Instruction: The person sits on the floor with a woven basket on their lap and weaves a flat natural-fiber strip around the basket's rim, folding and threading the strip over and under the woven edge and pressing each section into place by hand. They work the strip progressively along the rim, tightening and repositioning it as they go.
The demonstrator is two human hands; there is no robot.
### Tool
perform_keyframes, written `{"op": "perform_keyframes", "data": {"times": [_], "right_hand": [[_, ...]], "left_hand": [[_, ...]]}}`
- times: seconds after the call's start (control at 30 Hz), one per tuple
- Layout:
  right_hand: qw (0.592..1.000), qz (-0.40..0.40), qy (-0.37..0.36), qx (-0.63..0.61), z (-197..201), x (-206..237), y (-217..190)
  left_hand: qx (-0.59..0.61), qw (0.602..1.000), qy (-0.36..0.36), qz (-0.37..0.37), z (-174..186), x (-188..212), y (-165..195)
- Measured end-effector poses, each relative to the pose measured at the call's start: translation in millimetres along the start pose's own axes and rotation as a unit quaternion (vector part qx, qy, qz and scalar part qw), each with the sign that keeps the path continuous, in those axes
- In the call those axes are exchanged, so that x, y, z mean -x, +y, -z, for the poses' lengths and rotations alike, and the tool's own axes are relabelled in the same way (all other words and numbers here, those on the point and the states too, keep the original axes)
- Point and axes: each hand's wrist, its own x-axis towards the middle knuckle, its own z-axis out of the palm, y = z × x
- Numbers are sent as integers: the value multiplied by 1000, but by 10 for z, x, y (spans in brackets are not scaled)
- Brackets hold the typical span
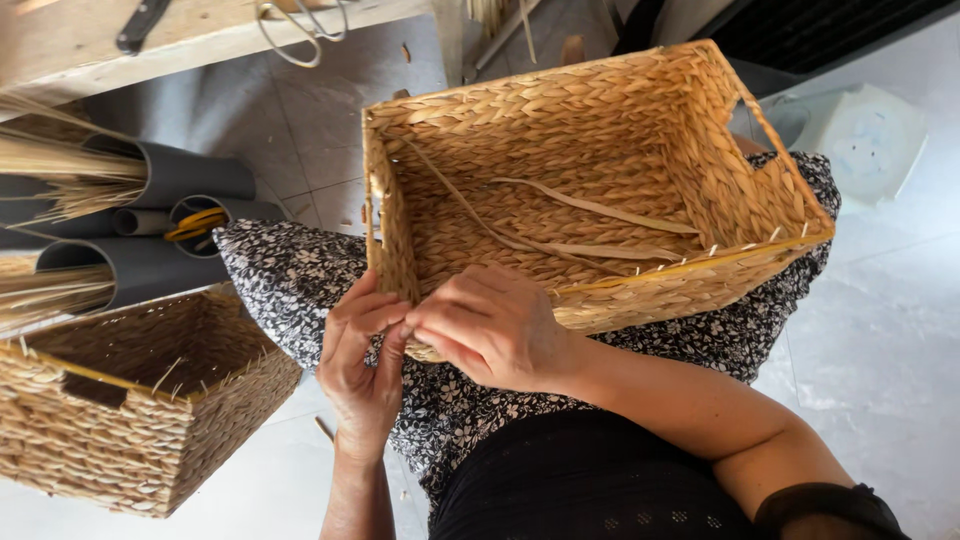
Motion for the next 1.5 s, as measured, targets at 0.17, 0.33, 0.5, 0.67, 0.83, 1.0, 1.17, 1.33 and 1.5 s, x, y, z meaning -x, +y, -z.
{"op": "perform_keyframes", "data": {"times": [0.17, 0.33, 0.5, 0.67, 0.83, 1.0, 1.17, 1.33, 1.5], "right_hand": [[963, -153, -96, -198, 578, -37, 62], [923, -257, -279, 69, 1074, -190, 982], [695, -422, -550, 190, 799, -314, 1683], [692, -362, -610, 133, 479, -262, 1887], [717, -344, -599, 97, 444, -260, 1931], [807, -387, -444, 33, 718, -502, 1856], [877, -406, -173, -192, 1287, -700, 1537], [917, -233, 65, -318, 1626, -457, 1030], [800, -195, 241, -513, 1556, -106, 602]], "left_hand": [[-28, 999, -1, -29, -20, 70, -95], [-43, 998, -11, -54, -42, 151, -205], [-34, 998, 1, -56, -79, 174, -241], [-3, 999, 16, -51, -119, 179, -214], [9, 998, 14, -61, -166, 117, -191], [3, 999, -16, -42, -101, 11, -141], [44, 998, 10, -49, -22, -52, -57], [6, 992, 85, -94, -186, -53, 271], [123, 986, -79, -85, -602, -226, 763]]}}
